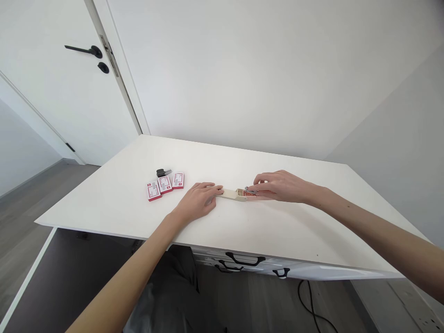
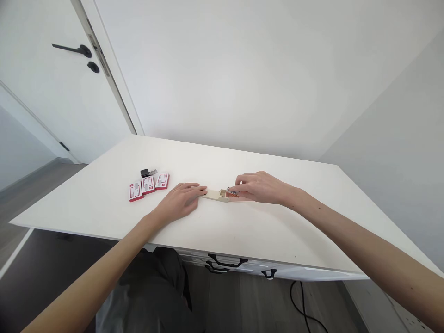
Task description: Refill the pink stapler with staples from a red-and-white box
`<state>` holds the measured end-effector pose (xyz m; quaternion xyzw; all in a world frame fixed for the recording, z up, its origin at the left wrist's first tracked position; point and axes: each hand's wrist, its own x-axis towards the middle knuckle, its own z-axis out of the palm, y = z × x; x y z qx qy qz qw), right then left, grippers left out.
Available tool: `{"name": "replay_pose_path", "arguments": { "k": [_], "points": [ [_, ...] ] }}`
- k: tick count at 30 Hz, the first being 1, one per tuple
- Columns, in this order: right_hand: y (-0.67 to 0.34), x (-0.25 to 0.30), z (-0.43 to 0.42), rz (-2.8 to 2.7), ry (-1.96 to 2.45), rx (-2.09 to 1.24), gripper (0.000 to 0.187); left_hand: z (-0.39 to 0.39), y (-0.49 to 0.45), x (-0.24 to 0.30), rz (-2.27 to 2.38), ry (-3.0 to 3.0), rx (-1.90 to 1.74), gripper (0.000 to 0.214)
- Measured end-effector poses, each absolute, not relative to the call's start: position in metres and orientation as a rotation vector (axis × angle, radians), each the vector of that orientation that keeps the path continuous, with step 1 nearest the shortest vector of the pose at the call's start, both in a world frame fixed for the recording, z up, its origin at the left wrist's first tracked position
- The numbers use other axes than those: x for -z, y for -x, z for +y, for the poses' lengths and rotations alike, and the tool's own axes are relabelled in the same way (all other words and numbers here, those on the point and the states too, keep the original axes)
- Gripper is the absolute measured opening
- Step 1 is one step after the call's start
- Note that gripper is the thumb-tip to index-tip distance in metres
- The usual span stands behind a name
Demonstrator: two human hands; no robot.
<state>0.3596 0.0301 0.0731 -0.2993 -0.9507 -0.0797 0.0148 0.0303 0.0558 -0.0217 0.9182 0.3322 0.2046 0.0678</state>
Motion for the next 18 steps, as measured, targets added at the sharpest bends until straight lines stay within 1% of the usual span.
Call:
{"name": "replay_pose_path", "arguments": {
  "k": [10, 18],
  "points": [
    [-0.371, -0.070, 0.033, -2.959, 0.924, 0.296, 0.033, 0.056, -0.030, 0.021, 0.990, -2.768, -0.619, 0.043],
    [-0.384, -0.073, 0.023, -2.956, 0.932, 0.259, 0.036, 0.056, -0.031, 0.021, 0.993, -2.765, -0.603, 0.043]
  ]
}}
